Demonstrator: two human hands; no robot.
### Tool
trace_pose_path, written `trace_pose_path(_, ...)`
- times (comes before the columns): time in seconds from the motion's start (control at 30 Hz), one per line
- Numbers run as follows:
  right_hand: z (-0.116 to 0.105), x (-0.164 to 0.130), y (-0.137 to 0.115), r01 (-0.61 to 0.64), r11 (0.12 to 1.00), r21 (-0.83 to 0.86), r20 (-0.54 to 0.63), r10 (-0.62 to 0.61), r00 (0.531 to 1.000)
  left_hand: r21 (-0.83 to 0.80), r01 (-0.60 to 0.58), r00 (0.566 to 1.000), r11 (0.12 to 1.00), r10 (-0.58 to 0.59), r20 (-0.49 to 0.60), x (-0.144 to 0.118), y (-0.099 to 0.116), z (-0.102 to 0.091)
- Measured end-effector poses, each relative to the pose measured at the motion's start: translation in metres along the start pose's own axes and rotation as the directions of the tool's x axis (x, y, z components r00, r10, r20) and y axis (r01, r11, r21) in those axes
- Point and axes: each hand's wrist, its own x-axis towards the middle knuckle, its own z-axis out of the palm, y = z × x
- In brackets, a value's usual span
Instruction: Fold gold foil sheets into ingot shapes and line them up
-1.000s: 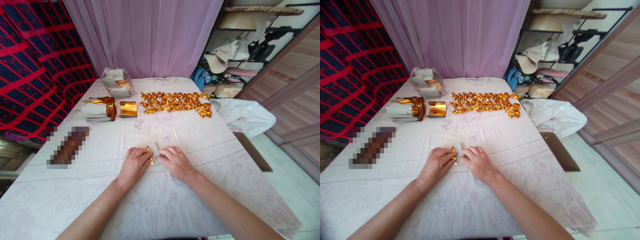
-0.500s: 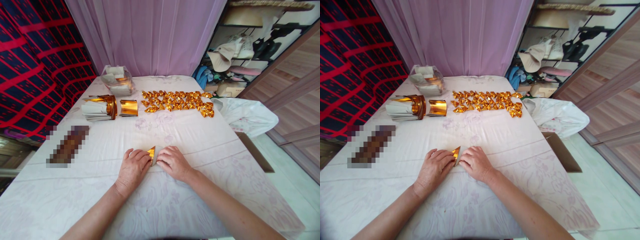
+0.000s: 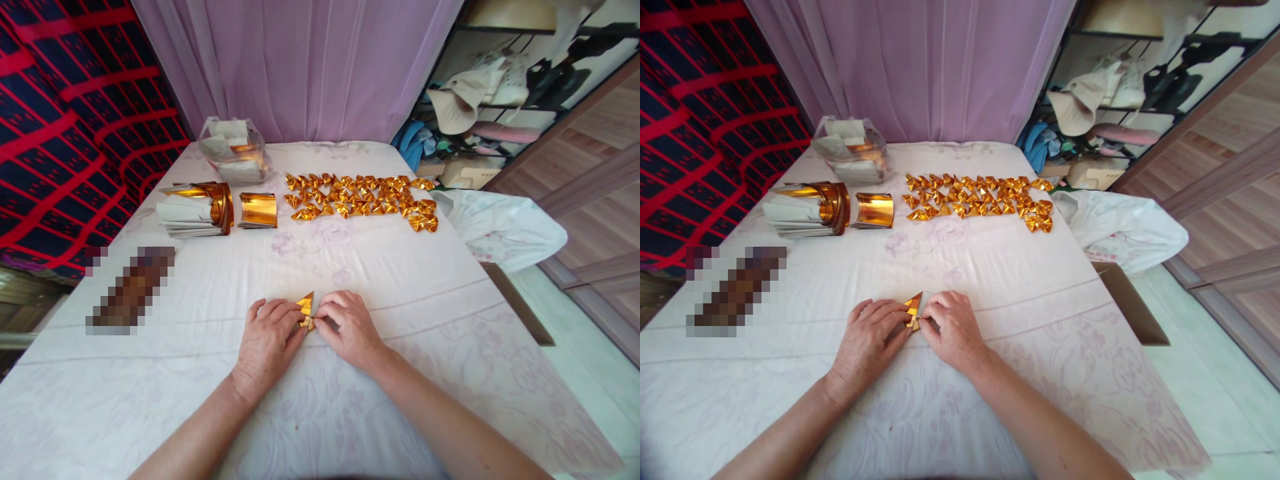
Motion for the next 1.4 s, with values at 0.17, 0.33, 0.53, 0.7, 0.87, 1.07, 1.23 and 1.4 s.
trace_pose_path(0.17, 0.0011, 0.0009, -0.0021, -0.033, 0.999, -0.017, -0.017, 0.033, 0.999, -0.014, 0.004, 1.0, 1.0, -0.004, -0.001, -0.0008, 0.0002, 0.0)
trace_pose_path(0.33, 0.0007, 0.0018, -0.0034, -0.049, 0.998, -0.033, -0.009, 0.049, 0.999, -0.019, 0.024, 1.0, 1.0, -0.024, -0.003, -0.0006, 0.0011, 0.0013)
trace_pose_path(0.53, -0.0003, 0.0023, -0.004, -0.044, 0.998, -0.052, -0.002, 0.044, 0.999, -0.027, 0.038, 0.999, 0.999, -0.038, -0.005, 0.0003, 0.0014, 0.0024)
trace_pose_path(0.7, -0.0005, 0.003, -0.0047, -0.051, 0.997, -0.049, -0.007, 0.051, 0.999, -0.031, 0.043, 0.999, 0.999, -0.044, -0.011, 0.0013, 0.002, 0.0019)
trace_pose_path(0.87, -0.001, 0.0037, -0.0052, -0.063, 0.997, -0.045, 0.0, 0.063, 0.998, -0.033, 0.048, 0.999, 0.998, -0.048, -0.013, 0.0023, 0.0033, 0.0017)
trace_pose_path(1.07, -0.0011, 0.0043, -0.0056, -0.061, 0.997, -0.054, -0.001, 0.061, 0.998, -0.034, 0.053, 0.998, 0.998, -0.054, -0.019, 0.0023, 0.0044, 0.0014)
trace_pose_path(1.23, -0.001, 0.0041, -0.0051, -0.065, 0.996, -0.061, 0.008, 0.066, 0.998, -0.031, 0.054, 0.998, 0.998, -0.055, -0.016, 0.0028, 0.0045, 0.0012)
trace_pose_path(1.4, -0.0014, 0.004, -0.0061, -0.079, 0.995, -0.057, 0.012, 0.079, 0.997, -0.028, 0.052, 0.998, 0.998, -0.053, -0.016, 0.0044, 0.005, 0.0015)
